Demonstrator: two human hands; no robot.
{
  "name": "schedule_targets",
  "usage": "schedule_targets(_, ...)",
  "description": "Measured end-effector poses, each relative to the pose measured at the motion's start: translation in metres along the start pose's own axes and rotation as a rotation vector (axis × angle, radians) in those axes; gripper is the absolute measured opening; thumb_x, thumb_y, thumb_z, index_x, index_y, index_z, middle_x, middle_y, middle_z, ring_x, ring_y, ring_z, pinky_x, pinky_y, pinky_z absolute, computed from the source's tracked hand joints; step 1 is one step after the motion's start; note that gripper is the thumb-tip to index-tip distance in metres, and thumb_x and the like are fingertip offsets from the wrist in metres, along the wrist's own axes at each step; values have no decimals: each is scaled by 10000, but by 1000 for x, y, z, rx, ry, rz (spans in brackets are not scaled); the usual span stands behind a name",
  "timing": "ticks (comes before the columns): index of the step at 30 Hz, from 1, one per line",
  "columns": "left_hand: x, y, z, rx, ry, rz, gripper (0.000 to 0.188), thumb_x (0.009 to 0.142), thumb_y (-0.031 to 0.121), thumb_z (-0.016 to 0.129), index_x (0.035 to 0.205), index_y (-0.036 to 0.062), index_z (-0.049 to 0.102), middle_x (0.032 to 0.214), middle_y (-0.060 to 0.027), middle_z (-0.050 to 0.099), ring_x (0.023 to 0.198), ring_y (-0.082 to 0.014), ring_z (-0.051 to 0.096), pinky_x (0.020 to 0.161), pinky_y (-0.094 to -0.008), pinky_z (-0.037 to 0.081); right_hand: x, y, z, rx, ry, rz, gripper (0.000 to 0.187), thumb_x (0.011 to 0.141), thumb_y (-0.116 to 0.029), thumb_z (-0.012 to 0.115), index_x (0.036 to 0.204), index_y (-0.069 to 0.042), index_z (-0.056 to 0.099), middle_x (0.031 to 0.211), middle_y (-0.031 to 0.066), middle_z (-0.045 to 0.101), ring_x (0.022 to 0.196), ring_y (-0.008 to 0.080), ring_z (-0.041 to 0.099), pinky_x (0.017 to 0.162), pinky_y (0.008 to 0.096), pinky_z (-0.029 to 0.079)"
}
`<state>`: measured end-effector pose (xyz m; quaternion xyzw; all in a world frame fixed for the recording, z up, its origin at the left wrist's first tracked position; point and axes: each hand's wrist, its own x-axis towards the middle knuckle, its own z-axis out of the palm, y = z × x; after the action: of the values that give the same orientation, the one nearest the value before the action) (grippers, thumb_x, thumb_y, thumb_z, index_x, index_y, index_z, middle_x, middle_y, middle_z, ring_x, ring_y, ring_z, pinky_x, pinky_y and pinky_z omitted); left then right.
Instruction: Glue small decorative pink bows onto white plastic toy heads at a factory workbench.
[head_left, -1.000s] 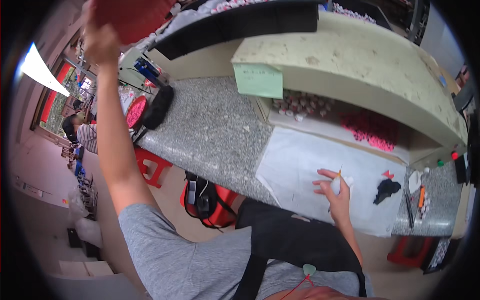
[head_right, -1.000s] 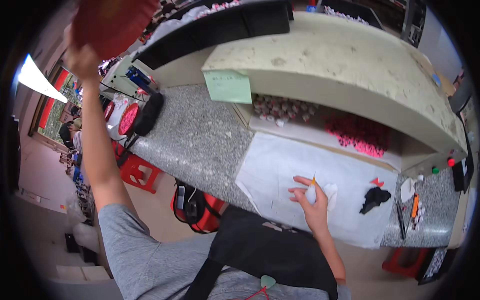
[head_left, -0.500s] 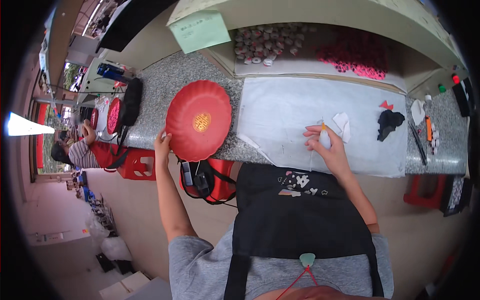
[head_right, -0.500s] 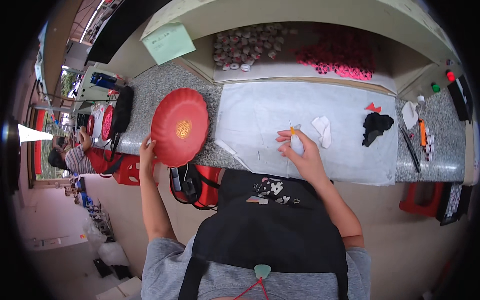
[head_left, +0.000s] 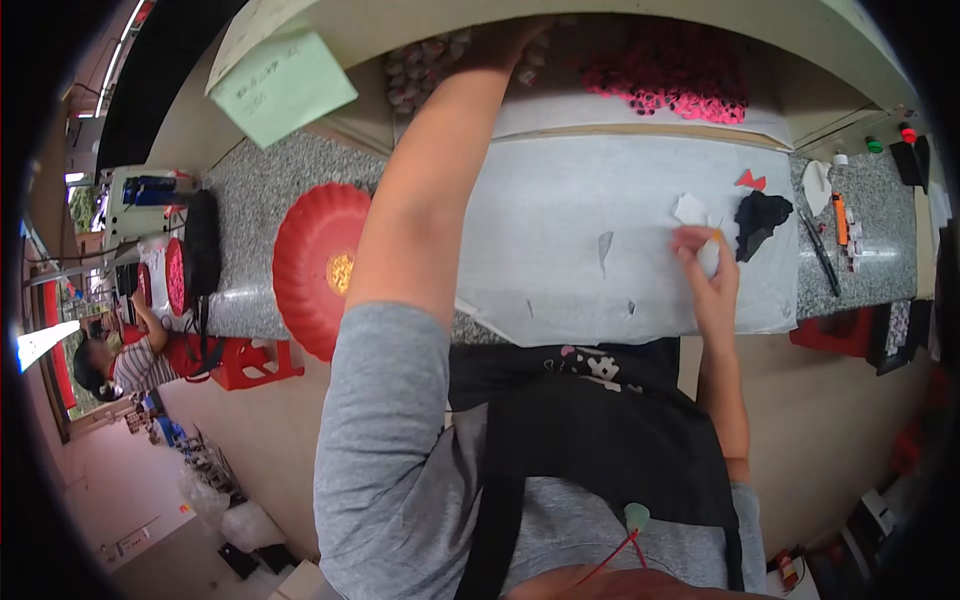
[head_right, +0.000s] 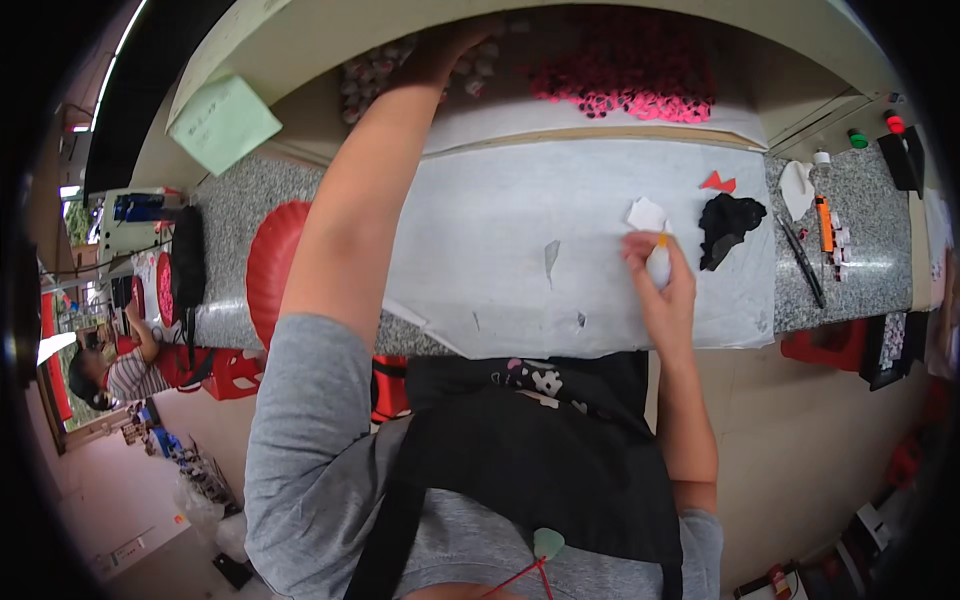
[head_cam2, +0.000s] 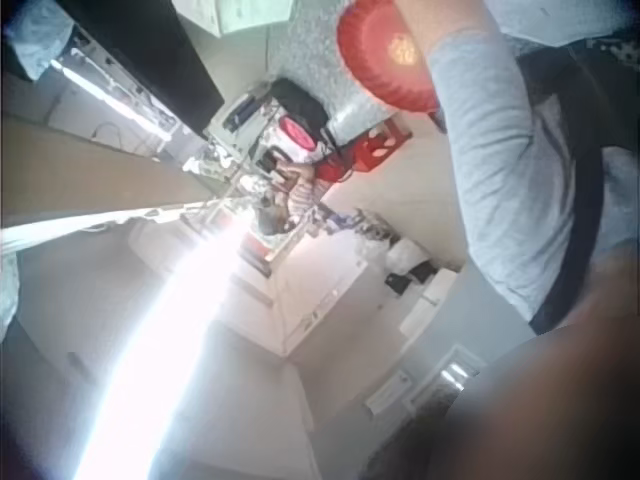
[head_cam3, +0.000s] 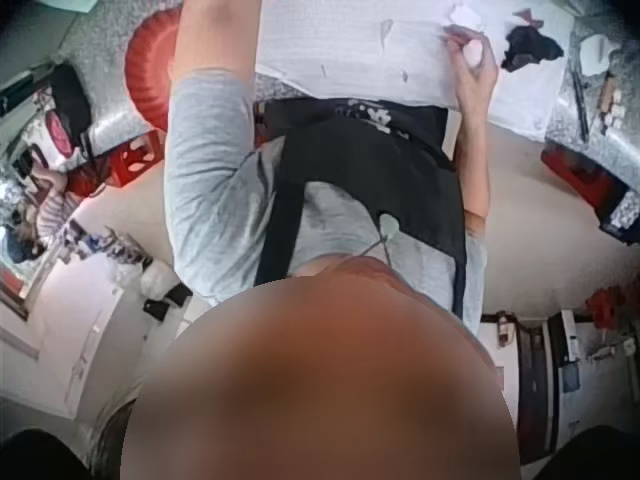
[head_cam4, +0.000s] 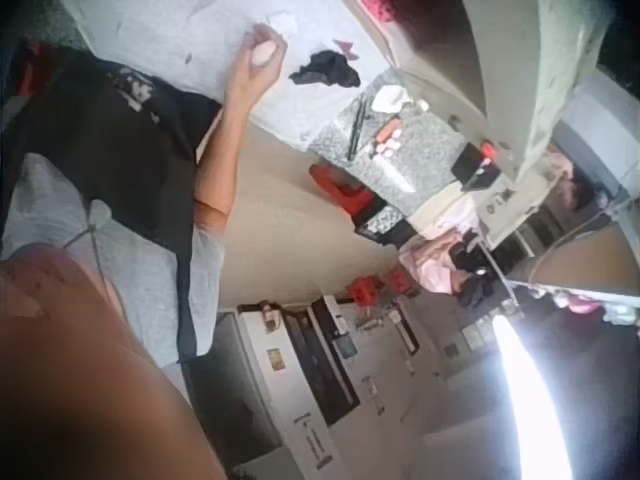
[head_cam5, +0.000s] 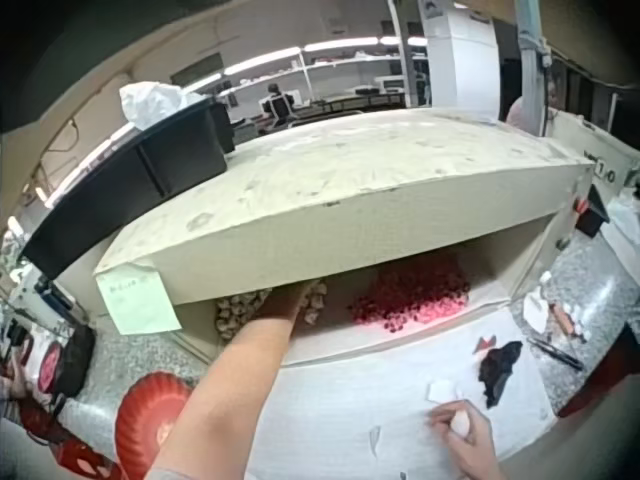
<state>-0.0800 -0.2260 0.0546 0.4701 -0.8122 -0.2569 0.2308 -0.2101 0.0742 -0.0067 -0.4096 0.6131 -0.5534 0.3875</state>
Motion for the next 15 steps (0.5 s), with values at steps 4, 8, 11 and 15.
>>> schedule_targets(4, -25, 33, -24, -338, 1, -324, 277, 789, 286, 436, 941, 64, 499, 779, -106, 528, 583, -211, 508, 482, -316, 418, -19, 7, 2, -18, -6, 118, 137, 727, 13, 484, 864, 21, 493, 803, 52, 533, 752, 111, 497, 717, 227, 384)
schedule_targets(8, 11, -32, 11, -436, 284, 120, 343, 798, 369, 407, 877, 50, 506, 708, -89, 540, 384, -172, 476, 316, -270, 388, -11, 6, 5, -11, -5, 88, 103, 737, 26, 475, 836, 20, 504, 796, 54, 545, 742, 103, 507, 685, 224, 399)
schedule_targets(11, 21, -60, 49, -451, 194, 65, 330, 771, 351, 451, 907, 55, 502, 716, -84, 541, 433, -171, 499, 333, -271, 399, 3, 4, 3, 83, -19, 100, 116, 741, 26, 469, 853, 20, 494, 813, 67, 547, 751, 110, 506, 693, 230, 398)
schedule_targets(15, 21, -74, 51, -432, 114, -17, 345, 730, 323, 518, 953, 61, 497, 728, -77, 543, 507, -171, 534, 357, -272, 417, 53, -22, 21, -161, -178, -228, 165, 735, 35, 451, 899, 33, 477, 826, 78, 557, 801, 122, 511, 730, 229, 391)
